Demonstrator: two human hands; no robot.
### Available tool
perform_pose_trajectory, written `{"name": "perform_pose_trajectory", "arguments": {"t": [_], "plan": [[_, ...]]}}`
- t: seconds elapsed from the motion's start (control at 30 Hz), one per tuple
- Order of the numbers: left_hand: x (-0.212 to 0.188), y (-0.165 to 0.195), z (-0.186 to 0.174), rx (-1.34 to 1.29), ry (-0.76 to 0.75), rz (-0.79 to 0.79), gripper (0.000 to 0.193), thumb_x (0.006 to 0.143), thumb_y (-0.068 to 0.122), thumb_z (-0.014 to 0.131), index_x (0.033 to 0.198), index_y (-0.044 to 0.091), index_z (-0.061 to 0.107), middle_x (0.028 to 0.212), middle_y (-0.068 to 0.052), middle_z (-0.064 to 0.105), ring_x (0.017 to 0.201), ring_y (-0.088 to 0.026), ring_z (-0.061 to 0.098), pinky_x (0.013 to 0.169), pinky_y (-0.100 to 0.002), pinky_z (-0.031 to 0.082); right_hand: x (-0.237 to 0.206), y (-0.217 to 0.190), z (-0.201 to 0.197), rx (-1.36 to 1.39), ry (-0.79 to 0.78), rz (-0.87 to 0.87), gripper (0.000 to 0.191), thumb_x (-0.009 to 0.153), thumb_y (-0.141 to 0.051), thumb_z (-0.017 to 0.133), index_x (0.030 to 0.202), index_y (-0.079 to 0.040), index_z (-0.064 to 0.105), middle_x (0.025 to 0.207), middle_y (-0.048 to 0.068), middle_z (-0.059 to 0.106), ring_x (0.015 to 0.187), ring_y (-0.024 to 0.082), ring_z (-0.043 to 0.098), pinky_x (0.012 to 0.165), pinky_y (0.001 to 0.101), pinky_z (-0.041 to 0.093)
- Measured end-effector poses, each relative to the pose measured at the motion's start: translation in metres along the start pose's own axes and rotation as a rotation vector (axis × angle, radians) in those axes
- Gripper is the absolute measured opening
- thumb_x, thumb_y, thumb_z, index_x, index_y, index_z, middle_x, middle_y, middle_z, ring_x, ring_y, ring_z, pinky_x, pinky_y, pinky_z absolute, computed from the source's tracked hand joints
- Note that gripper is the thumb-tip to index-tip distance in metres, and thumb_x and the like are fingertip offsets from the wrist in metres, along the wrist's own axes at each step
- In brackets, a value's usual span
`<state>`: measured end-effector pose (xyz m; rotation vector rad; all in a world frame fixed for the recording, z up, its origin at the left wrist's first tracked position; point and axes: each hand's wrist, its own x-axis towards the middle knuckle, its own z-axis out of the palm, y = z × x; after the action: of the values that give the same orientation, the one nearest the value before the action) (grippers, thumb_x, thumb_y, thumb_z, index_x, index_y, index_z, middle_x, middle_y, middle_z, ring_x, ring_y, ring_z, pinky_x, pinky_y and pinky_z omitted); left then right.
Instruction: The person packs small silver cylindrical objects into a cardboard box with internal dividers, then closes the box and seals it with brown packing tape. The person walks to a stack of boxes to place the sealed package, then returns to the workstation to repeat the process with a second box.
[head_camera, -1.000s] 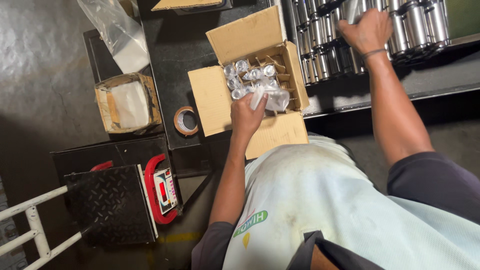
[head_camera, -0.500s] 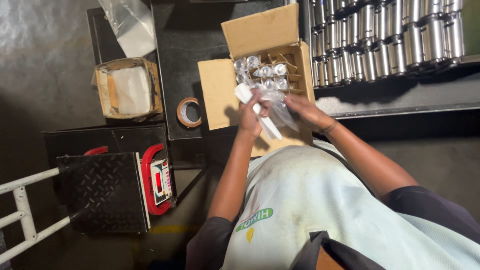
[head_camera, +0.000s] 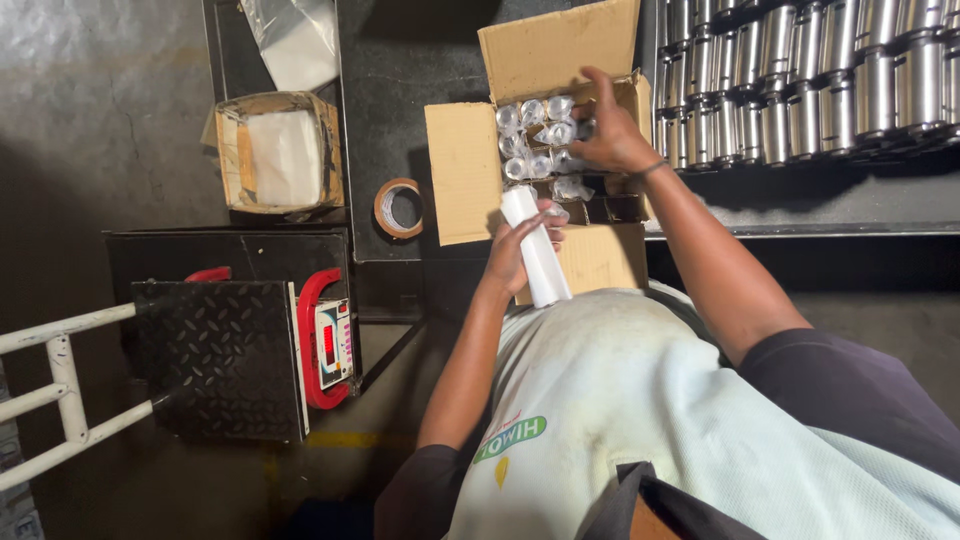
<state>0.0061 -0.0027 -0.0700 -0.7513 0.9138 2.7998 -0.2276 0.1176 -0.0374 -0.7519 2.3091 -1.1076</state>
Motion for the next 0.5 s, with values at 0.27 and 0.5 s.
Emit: {"name": "perform_pose_trajectory", "arguments": {"t": [0.27,0.5], "plan": [[0.020,-0.014,0.023,-0.134,0.033,0.182,0.041,0.099,0.020,0.062,0.134,-0.001,0.058,0.137,-0.017,0.065,0.125,-0.022,0.067,0.107,-0.035,0.054,-0.120,-0.031,0.032,-0.199,0.205,-0.363,0.019,0.094,-0.012,0.075,0.109,-0.006,0.065,0.088,0.012,0.068,0.071,0.025,0.066,0.061,0.0366,0.052],[0.043,-0.003,0.040,0.272,0.092,0.025,0.043,0.103,0.022,0.081,0.123,-0.008,0.059,0.090,-0.007,0.063,0.055,-0.015,0.044,0.049,-0.033,0.037,-0.112,-0.006,-0.058,-0.074,-0.055,-0.100,0.025,0.093,-0.029,0.080,0.098,-0.006,0.071,0.083,0.007,0.071,0.073,0.023,0.070,0.068,0.0342,0.053]]}}
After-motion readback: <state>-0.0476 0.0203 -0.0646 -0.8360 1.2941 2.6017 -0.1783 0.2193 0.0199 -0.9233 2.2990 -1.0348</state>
